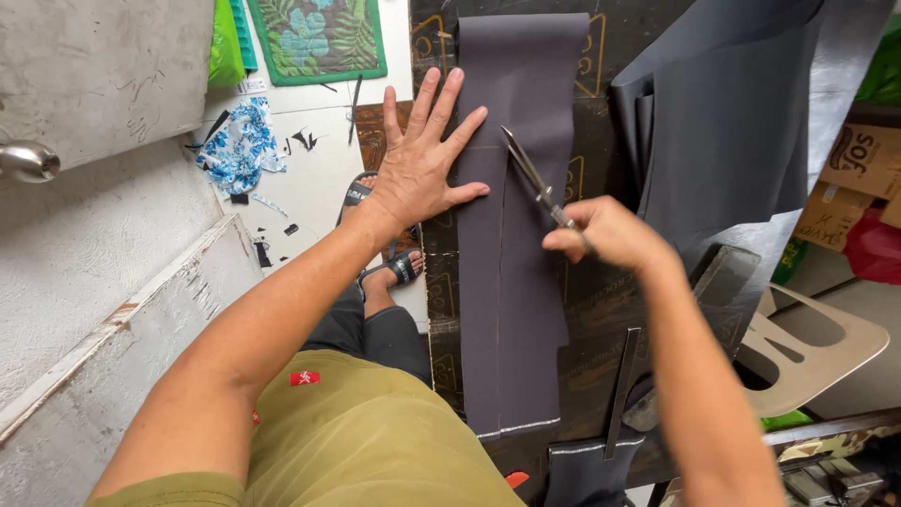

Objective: A person in a sewing factory measures fabric with a tape, marks it with chalk, and cuts out specific patterns using scissors.

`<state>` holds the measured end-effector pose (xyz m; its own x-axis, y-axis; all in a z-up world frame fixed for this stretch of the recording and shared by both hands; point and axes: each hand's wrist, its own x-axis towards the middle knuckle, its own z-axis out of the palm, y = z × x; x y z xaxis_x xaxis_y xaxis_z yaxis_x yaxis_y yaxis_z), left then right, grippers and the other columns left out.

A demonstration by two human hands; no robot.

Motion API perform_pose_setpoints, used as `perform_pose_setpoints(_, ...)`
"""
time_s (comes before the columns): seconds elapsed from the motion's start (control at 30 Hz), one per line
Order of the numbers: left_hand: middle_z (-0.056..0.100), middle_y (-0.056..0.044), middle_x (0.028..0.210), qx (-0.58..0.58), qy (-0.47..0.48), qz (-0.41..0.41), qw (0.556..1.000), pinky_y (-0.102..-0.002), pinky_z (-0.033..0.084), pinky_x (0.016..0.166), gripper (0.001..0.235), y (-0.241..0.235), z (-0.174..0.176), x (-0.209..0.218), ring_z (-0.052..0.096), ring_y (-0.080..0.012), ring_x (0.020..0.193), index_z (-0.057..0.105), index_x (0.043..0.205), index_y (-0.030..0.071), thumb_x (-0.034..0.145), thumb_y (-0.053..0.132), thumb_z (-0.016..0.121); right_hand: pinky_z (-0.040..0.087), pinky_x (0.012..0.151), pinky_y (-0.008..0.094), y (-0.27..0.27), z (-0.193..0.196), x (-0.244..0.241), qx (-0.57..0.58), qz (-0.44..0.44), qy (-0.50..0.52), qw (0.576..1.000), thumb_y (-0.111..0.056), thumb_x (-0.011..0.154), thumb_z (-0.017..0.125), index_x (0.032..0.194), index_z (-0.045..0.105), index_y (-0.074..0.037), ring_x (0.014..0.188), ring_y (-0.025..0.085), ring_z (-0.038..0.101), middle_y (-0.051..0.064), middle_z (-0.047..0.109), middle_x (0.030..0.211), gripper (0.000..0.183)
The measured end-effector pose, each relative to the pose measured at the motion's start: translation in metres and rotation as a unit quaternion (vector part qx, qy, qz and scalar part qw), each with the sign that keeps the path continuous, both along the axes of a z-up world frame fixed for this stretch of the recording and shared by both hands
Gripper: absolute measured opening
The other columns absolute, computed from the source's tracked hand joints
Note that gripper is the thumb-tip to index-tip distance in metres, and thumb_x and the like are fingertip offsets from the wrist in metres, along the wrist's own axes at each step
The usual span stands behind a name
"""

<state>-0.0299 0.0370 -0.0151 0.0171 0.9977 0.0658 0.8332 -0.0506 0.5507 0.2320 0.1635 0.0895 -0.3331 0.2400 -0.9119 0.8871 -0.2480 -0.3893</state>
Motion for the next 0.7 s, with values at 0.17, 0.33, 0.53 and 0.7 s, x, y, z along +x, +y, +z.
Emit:
perform_pose_setpoints(0.17, 0.009, -0.015, 0.171, -0.015, -0.007, 0.009, 1.000, -0.077, -0.001, 0.118, 0.109, 0.004, 0.005, 0.000, 0.003, -0.0391, 0.158, 0.051, 0.160, 0.017, 0.074, 0.068, 0.095, 0.027, 0.058, 0.033, 0.072, 0.031, -0.057, 0.090, 0.273, -0.146, 0.947, -0.049, 0.073, 0.094, 0.065, 0.057, -0.011, 0.061, 0.018, 0.034, 0.002, 0.043, 0.062, 0.054)
perform_pose_setpoints(0.33, 0.008, -0.015, 0.171, -0.040, -0.006, 0.011, 0.999, -0.078, -0.001, 0.117, 0.108, 0.007, 0.008, 0.002, 0.003, -0.0406, 0.157, 0.050, 0.159, 0.018, 0.073, 0.067, 0.094, 0.038, 0.060, 0.039, 0.101, 0.028, -0.078, 0.133, 0.500, -0.180, 0.837, -0.073, 0.066, 0.085, 0.075, 0.051, -0.007, 0.069, 0.028, 0.044, 0.009, 0.046, 0.065, 0.075)
perform_pose_setpoints(0.53, 0.012, -0.016, 0.171, -0.029, 0.043, 0.021, 0.998, -0.077, 0.003, 0.118, 0.108, 0.007, 0.006, 0.005, 0.008, -0.0420, 0.157, 0.052, 0.157, 0.021, 0.069, 0.071, 0.090, 0.043, 0.058, 0.035, 0.110, 0.012, -0.067, 0.184, 0.571, -0.110, 0.792, -0.070, 0.079, 0.076, 0.070, 0.056, -0.010, 0.057, 0.024, 0.048, 0.006, 0.049, 0.054, 0.064)
perform_pose_setpoints(0.7, 0.013, -0.015, 0.171, -0.022, 0.060, 0.019, 0.998, -0.077, 0.004, 0.118, 0.104, 0.006, 0.009, 0.005, 0.008, -0.0421, 0.157, 0.054, 0.155, 0.021, 0.071, 0.072, 0.088, 0.051, 0.066, 0.039, 0.103, 0.031, -0.093, 0.210, 0.628, -0.122, 0.740, -0.081, 0.073, 0.071, 0.083, 0.066, -0.012, 0.070, 0.029, 0.065, 0.006, 0.070, 0.070, 0.070)
